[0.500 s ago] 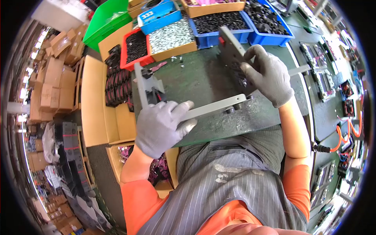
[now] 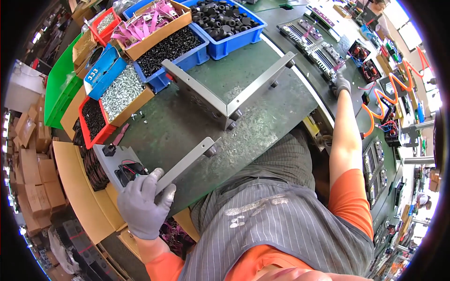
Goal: Assembling components into metal electronic enclosures using a power screwdriver.
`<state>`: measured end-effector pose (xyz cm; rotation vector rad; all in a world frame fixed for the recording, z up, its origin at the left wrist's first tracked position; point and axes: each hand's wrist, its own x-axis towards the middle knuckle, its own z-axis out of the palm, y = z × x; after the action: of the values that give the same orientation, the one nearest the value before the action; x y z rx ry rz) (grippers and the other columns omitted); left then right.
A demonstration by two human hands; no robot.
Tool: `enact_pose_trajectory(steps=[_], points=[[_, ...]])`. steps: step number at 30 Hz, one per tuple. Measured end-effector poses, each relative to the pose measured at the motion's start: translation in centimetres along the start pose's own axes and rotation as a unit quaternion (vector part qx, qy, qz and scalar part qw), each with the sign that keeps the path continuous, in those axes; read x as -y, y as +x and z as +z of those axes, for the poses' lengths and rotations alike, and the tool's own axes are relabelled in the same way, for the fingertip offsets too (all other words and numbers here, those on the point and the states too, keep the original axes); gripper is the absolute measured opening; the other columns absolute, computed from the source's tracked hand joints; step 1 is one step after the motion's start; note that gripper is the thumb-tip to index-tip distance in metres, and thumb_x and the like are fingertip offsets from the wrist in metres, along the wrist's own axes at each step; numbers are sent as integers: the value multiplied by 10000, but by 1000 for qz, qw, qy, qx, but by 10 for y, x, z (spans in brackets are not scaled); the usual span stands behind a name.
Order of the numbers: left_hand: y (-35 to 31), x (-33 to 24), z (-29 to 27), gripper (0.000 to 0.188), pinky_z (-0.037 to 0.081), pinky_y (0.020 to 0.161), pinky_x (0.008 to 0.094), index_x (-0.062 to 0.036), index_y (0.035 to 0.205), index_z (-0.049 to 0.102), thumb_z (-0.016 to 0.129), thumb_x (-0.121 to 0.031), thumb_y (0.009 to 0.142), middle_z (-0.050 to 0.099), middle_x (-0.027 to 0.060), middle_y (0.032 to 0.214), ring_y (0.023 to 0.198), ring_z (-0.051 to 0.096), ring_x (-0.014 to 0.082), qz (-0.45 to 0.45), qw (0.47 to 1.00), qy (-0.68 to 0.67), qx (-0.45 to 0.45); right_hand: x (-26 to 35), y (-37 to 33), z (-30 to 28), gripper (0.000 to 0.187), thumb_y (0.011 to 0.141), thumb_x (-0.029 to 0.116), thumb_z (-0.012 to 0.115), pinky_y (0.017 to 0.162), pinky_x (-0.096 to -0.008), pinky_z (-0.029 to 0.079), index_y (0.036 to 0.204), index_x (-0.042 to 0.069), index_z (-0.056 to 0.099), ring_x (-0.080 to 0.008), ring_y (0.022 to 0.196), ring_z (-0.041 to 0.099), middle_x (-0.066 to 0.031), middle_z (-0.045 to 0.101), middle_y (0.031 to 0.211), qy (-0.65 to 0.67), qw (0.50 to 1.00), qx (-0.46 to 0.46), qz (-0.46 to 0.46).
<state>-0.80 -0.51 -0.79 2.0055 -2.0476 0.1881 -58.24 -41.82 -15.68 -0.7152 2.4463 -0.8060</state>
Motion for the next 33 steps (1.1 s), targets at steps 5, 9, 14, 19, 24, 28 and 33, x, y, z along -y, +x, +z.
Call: enact_pose_trajectory(steps=[5, 9, 14, 19, 24, 28, 33], points=[[1, -1, -2, 445, 484, 643, 394, -124, 1039, 698, 689, -505, 809, 618, 50, 816, 738, 617, 261, -1, 1000, -6, -12, 7, -1, 9, 221, 941, 275, 588, 377, -264, 357, 847, 78, 624, -124, 443, 499, -55, 590, 644, 267, 953, 129, -59], [0, -3, 0, 426, 487, 639, 392, -157, 1017, 695, 685, -524, 801, 609, 45, 787, 722, 618, 261, -11, 1000, 5, -13, 50, -63, -14, 170, 921, 205, 593, 383, -237, 339, 862, 49, 625, -104, 450, 473, -41, 564, 645, 415, 895, 75, -145], [0, -4, 0, 403, 485, 622, 394, -170, 1000, 687, 684, -522, 804, 601, 46, 775, 716, 618, 267, -23, 1000, 7, -3, 95, -217, -61, 134, 914, 173, 606, 443, -250, 423, 939, 44, 629, -132, 540, 592, -66, 617, 702, 272, 798, 133, -521], [-11, -2, -7, 371, 475, 574, 392, -157, 955, 701, 718, -490, 791, 583, 58, 719, 661, 617, 269, -33, 999, 1, 11, 118, -382, -43, 608, 875, 72, 583, 757, -266, 557, 1462, 37, 427, -183, 828, 667, -149, 665, 1122, 348, 620, 434, -553], [-37, 8, -24, 371, 479, 577, 395, -143, 930, 714, 737, -481, 779, 591, 69, 716, 655, 611, 279, -85, 995, 1, 48, 109, -460, -2, 376, 849, 195, 610, 551, -377, 523, 1220, 135, 637, -248, 607, 661, -103, 690, 785, 41, 594, 219, -773], [-41, 16, -24, 367, 478, 580, 399, -140, 924, 712, 745, -472, 772, 595, 72, 718, 658, 614, 279, -88, 996, -16, 28, 90, -483, 17, 511, 844, 146, 562, 560, -420, 545, 1354, 140, 539, -286, 617, 675, -129, 654, 708, -290, 514, 184, -786], [-17, 21, -12, 364, 472, 562, 393, -130, 913, 692, 745, -463, 778, 585, 70, 705, 651, 623, 277, -19, 1000, 7, 7, 84, -488, 25, 519, 887, 173, 523, 563, -417, 545, 1394, 65, 495, -282, 616, 676, -113, 648, 684, -254, 512, 232, -787]])
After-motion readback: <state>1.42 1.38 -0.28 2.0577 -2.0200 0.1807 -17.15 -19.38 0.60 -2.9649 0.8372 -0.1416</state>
